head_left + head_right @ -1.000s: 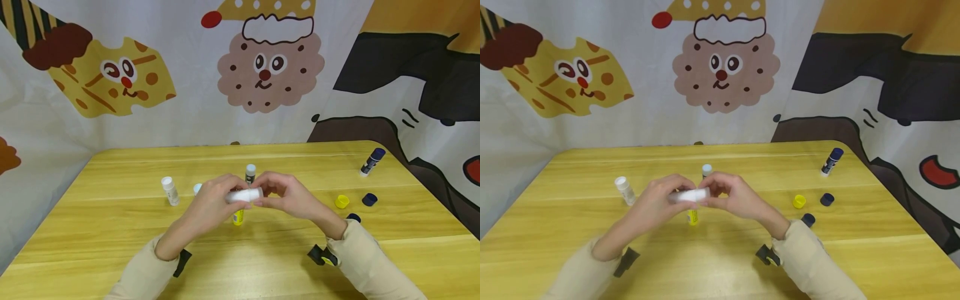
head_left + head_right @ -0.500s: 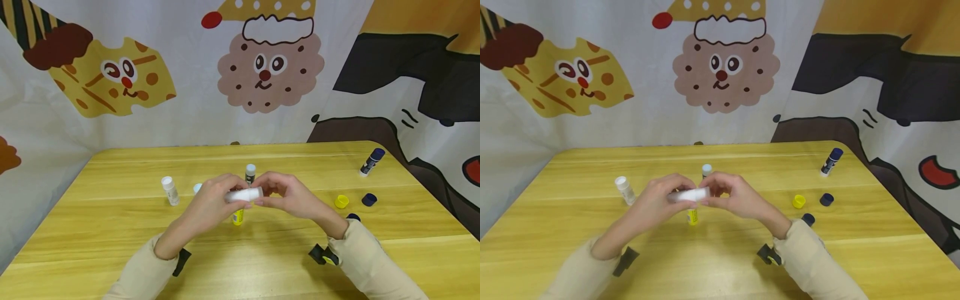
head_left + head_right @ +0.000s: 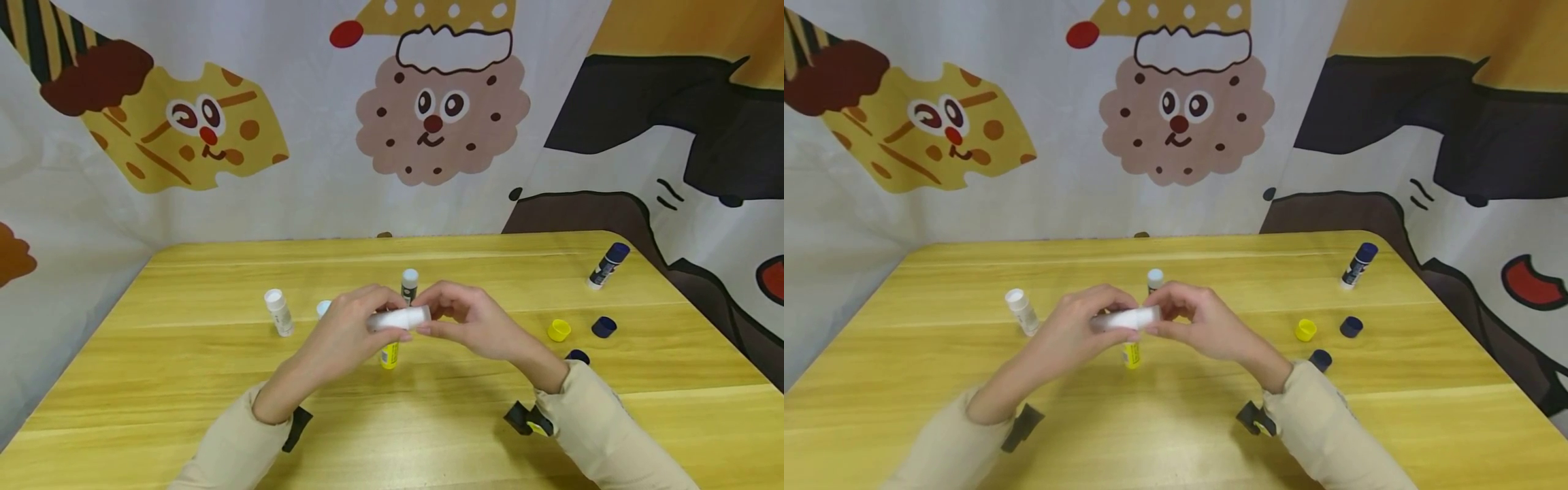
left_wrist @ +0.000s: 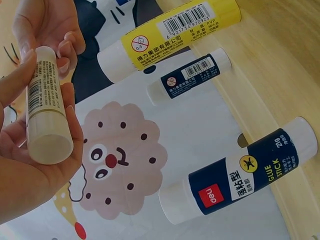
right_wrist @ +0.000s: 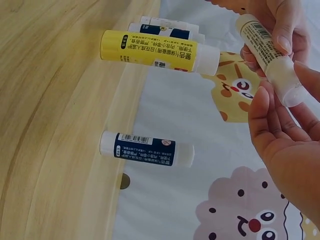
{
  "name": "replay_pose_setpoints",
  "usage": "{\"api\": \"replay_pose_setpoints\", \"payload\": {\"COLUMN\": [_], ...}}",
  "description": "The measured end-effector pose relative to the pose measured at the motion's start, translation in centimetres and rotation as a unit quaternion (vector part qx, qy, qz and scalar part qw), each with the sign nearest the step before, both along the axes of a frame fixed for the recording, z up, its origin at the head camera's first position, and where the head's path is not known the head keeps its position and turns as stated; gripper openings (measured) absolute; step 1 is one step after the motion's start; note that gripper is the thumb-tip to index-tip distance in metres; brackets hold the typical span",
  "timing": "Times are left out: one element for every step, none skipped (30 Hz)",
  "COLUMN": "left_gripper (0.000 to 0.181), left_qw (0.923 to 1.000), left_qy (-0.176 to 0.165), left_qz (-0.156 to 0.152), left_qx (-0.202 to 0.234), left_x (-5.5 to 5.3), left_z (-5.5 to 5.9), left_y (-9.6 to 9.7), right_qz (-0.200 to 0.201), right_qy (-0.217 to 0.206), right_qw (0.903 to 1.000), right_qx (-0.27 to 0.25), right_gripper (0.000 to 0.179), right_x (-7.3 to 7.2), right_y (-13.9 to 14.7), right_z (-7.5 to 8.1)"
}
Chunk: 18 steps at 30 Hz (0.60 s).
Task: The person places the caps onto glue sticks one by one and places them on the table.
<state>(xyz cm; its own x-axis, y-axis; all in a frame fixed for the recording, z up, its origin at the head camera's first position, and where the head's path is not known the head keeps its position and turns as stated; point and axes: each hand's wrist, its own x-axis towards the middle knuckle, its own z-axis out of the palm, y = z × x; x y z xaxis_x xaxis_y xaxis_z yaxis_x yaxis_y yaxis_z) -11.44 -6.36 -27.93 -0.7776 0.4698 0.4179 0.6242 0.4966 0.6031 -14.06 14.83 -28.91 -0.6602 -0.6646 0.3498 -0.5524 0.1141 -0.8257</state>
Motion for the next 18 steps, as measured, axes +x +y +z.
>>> {"api": "replay_pose_setpoints", "payload": {"left_gripper": [0.026,0.026,0.026,0.026,0.026,0.026,0.026,0.026,0.026,0.026,0.026,0.026,0.026,0.025,0.025,0.025,0.025,0.025], "left_qw": [1.0000,1.0000,1.0000,1.0000,0.9999,0.9999,0.9999,0.9999,0.9999,0.9999,0.9999,0.9999,0.9999,0.9999,0.9999,1.0000,0.9999,0.9999], "left_qy": [0.001,0.001,0.000,-0.001,-0.003,-0.005,-0.006,-0.008,-0.010,-0.009,-0.008,-0.008,-0.008,-0.008,-0.006,-0.003,-0.002,-0.003], "left_qz": [-0.002,-0.003,-0.005,-0.006,-0.007,-0.007,-0.008,-0.007,-0.007,-0.007,-0.005,-0.005,-0.003,-0.001,0.002,0.004,0.007,0.009], "left_qx": [0.002,0.004,0.006,0.008,0.009,0.010,0.011,0.012,0.012,0.012,0.011,0.011,0.011,0.011,0.010,0.009,0.008,0.008], "left_x": [-0.02,-0.04,-0.05,-0.05,-0.07,-0.07,-0.09,-0.09,-0.10,-0.12,-0.14,-0.14,-0.16,-0.14,-0.15,-0.15,-0.15,-0.15], "left_z": [0.00,-0.01,-0.01,0.00,-0.02,-0.02,-0.02,-0.02,-0.03,-0.04,-0.06,-0.04,-0.05,-0.02,-0.01,0.02,0.04,0.07], "left_y": [0.00,0.01,0.00,0.00,-0.01,-0.01,-0.02,-0.02,-0.04,-0.06,-0.08,-0.10,-0.13,-0.17,-0.22,-0.26,-0.32,-0.36], "right_qz": [-0.001,0.000,0.000,0.001,0.000,-0.001,-0.002,-0.003,-0.005,-0.006,-0.007,-0.010,-0.012,-0.015,-0.019,-0.023,-0.028,-0.034], "right_qy": [0.000,-0.001,-0.001,-0.001,-0.001,-0.001,-0.002,-0.002,-0.003,-0.003,-0.002,-0.003,-0.005,-0.006,-0.007,-0.008,-0.008,-0.010], "right_qw": [1.0000,1.0000,1.0000,1.0000,1.0000,0.9999,0.9999,0.9999,0.9999,0.9999,0.9999,0.9998,0.9998,0.9997,0.9996,0.9995,0.9994,0.9992], "right_qx": [-0.002,-0.004,-0.006,-0.008,-0.010,-0.011,-0.011,-0.012,-0.012,-0.014,-0.015,-0.016,-0.017,-0.019,-0.019,-0.019,-0.018,-0.017], "right_gripper": [0.021,0.021,0.021,0.021,0.021,0.021,0.021,0.021,0.021,0.022,0.022,0.022,0.022,0.022,0.022,0.022,0.022,0.022], "right_x": [0.01,0.01,0.00,0.00,0.00,0.00,0.01,0.03,0.06,0.08,0.11,0.13,0.16,0.17,0.18,0.19,0.20,0.22], "right_y": [0.01,0.02,0.03,0.04,0.06,0.08,0.09,0.11,0.14,0.17,0.20,0.24,0.29,0.33,0.39,0.44,0.51,0.58], "right_z": [-0.01,-0.03,-0.06,-0.09,-0.09,-0.09,-0.07,-0.05,-0.01,0.03,0.09,0.14,0.20,0.25,0.31,0.36,0.43,0.49]}}
